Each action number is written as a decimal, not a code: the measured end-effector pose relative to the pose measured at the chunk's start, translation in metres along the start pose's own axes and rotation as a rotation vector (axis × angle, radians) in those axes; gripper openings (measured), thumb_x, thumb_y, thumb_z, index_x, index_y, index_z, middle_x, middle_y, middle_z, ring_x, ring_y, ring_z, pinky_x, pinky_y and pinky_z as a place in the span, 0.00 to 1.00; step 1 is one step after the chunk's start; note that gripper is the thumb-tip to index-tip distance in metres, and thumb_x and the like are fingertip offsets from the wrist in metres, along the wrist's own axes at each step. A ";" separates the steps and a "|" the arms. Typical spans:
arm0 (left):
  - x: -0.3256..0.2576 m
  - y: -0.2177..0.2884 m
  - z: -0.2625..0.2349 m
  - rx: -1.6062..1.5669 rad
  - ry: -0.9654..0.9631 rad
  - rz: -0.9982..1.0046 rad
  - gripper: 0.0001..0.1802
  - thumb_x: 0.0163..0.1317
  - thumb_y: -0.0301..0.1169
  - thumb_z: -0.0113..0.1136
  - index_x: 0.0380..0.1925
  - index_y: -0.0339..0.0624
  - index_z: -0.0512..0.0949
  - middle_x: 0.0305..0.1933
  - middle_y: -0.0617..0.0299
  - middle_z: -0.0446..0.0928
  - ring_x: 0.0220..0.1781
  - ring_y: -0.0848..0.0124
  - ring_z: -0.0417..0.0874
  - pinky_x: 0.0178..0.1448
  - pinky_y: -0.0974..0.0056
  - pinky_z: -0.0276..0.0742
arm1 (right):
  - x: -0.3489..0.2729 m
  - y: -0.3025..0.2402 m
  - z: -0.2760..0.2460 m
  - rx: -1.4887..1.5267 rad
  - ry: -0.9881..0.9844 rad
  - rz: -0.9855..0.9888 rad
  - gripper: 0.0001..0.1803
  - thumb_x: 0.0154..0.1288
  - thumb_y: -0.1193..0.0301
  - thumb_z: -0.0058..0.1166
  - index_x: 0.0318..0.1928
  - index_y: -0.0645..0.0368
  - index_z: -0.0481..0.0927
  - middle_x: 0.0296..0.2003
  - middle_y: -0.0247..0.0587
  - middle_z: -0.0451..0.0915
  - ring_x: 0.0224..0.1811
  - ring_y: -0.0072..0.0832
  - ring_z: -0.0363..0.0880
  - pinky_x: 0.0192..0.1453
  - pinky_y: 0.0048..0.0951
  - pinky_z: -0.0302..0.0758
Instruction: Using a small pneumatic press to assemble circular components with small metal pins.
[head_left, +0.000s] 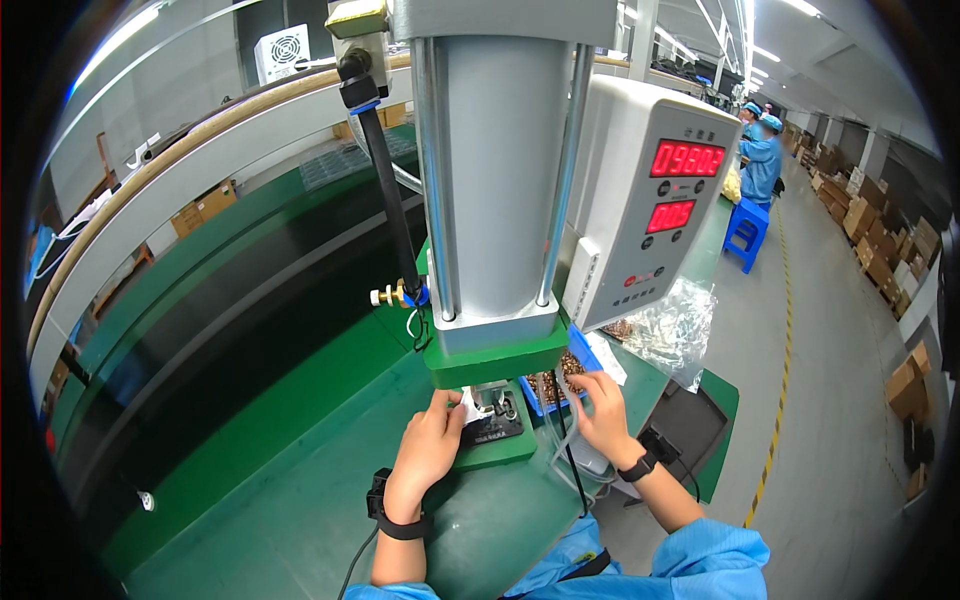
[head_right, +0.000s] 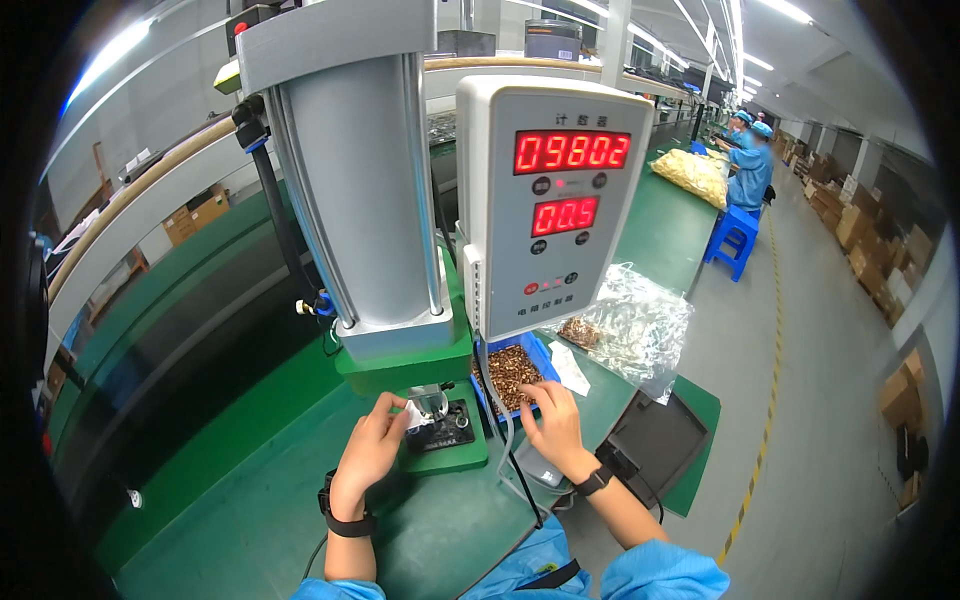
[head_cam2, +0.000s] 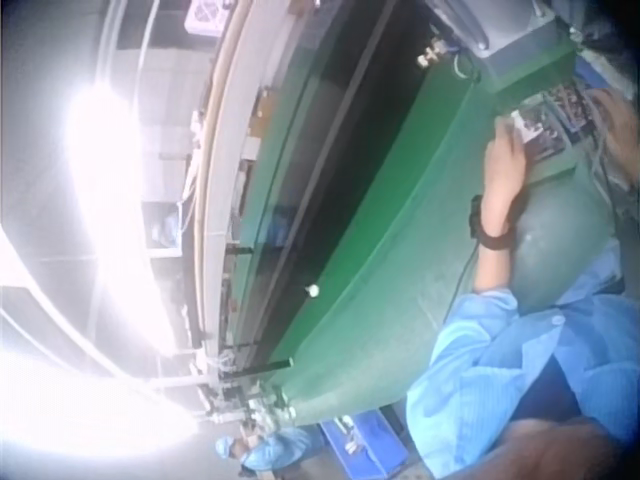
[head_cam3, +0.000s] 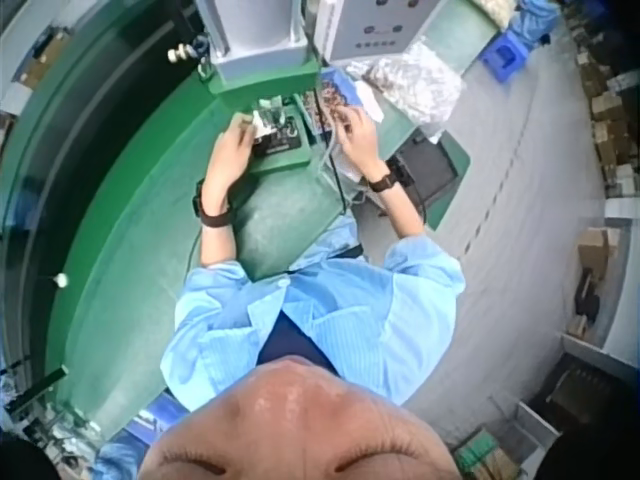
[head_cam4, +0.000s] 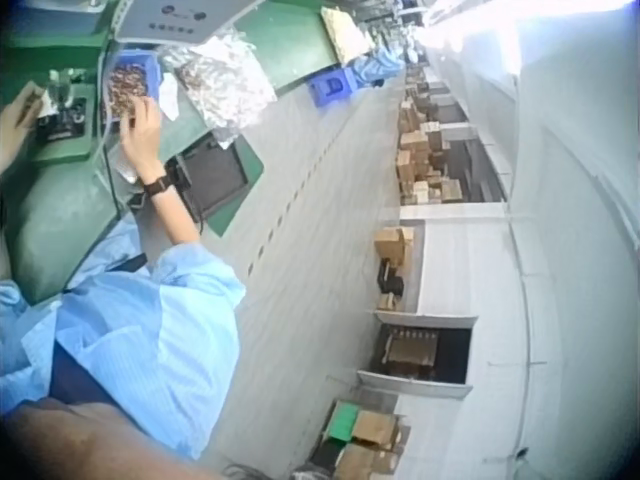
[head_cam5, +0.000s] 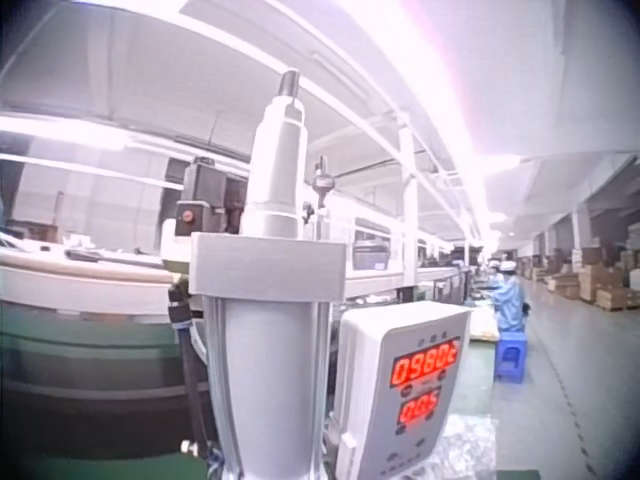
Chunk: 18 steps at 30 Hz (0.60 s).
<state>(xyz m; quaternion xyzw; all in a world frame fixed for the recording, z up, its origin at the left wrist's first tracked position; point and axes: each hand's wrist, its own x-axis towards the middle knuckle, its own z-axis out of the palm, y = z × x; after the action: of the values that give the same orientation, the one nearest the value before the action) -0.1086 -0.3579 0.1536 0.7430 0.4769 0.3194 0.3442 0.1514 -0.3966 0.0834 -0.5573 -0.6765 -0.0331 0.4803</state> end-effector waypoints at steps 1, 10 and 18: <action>-0.001 0.002 0.000 0.011 0.004 -0.002 0.09 0.64 0.30 0.48 0.39 0.36 0.69 0.19 0.53 0.73 0.20 0.64 0.72 0.28 0.63 0.64 | 0.007 0.001 0.000 -0.128 -0.089 -0.007 0.15 0.50 0.75 0.57 0.41 0.60 0.76 0.37 0.42 0.74 0.38 0.40 0.71 0.42 0.35 0.69; -0.002 0.003 -0.001 0.043 -0.003 -0.016 0.08 0.64 0.30 0.47 0.39 0.37 0.68 0.18 0.53 0.71 0.19 0.63 0.71 0.27 0.62 0.63 | 0.030 0.028 0.009 -0.572 -0.423 0.016 0.10 0.46 0.67 0.62 0.30 0.58 0.80 0.34 0.40 0.73 0.45 0.37 0.68 0.48 0.40 0.61; -0.003 0.002 0.001 -0.003 0.030 0.007 0.08 0.64 0.30 0.47 0.39 0.37 0.68 0.18 0.52 0.71 0.19 0.63 0.70 0.26 0.62 0.62 | 0.035 0.025 0.012 -0.593 -0.462 0.034 0.09 0.46 0.67 0.63 0.28 0.58 0.80 0.33 0.40 0.75 0.44 0.35 0.70 0.49 0.39 0.60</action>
<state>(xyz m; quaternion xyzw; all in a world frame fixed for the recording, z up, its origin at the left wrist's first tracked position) -0.1079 -0.3616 0.1547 0.7392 0.4790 0.3323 0.3373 0.1667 -0.3548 0.0885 -0.6761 -0.7187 -0.0932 0.1332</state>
